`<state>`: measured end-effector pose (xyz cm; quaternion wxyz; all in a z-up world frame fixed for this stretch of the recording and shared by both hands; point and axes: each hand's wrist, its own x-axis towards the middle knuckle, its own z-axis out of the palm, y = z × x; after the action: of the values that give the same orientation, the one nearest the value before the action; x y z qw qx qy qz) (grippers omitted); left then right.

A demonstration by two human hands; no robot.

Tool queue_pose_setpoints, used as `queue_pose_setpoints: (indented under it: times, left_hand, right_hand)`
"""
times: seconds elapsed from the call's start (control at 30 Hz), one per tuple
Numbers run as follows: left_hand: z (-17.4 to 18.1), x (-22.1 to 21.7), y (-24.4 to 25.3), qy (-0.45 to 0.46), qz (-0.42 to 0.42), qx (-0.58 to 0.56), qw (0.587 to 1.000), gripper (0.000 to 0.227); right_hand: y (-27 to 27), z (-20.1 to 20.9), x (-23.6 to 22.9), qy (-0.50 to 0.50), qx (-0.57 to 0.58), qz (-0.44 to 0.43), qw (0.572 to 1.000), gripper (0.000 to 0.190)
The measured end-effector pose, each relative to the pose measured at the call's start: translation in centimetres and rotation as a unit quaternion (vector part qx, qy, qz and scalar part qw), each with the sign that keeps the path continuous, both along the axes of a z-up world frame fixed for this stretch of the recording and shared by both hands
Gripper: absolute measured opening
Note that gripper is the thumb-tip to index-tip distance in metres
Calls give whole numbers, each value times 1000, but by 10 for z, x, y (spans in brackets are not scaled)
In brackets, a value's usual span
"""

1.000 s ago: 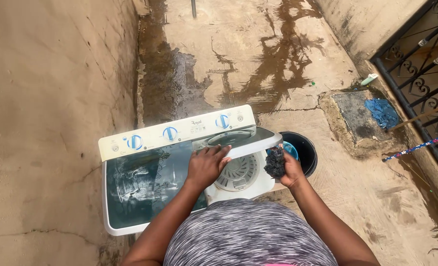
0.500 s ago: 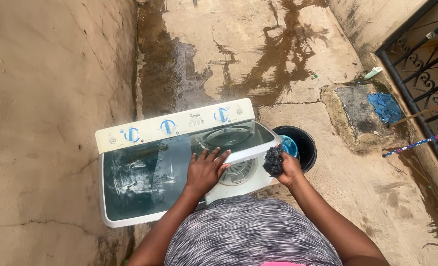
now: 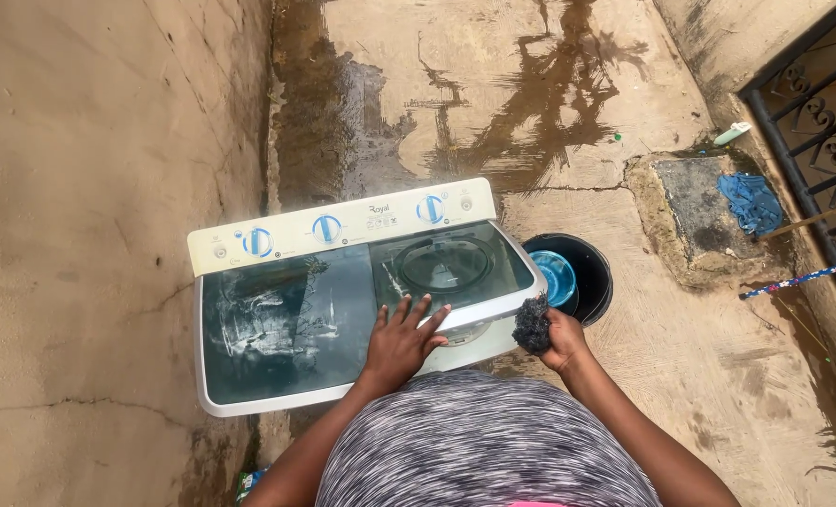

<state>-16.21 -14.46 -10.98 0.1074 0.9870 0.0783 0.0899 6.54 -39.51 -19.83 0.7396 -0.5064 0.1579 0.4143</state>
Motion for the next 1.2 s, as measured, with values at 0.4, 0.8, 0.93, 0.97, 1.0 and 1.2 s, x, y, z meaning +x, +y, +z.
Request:
queue_pose_setpoints:
  times: [0.4, 0.8, 0.93, 0.97, 1.0, 1.2]
  left_hand:
    - [-42, -12, -6, 39, -42, -44, 997, 60]
    - [-92, -19, -11, 66, -75, -78, 992, 61]
    - [-104, -20, -14, 88, -75, -84, 990, 64]
    - [-109, -20, -15, 86, -78, -81, 990, 64]
    - [-113, -20, -15, 84, -83, -78, 990, 64]
    - [-130, -15, -22, 157, -90, -72, 981, 74]
  right_hand:
    - [-4, 22, -28, 26, -94, -10, 995, 35]
    - [-34, -43, -27, 56, -152, 60, 985, 37]
    - [-38, -58, -27, 63, -153, 70, 984, 36]
    - [-37, -59, -28, 64, -154, 76, 983, 35]
    - [-37, -60, -28, 65, -154, 82, 982, 34]
    - [-38, -80, -24, 70, -173, 113, 976, 28]
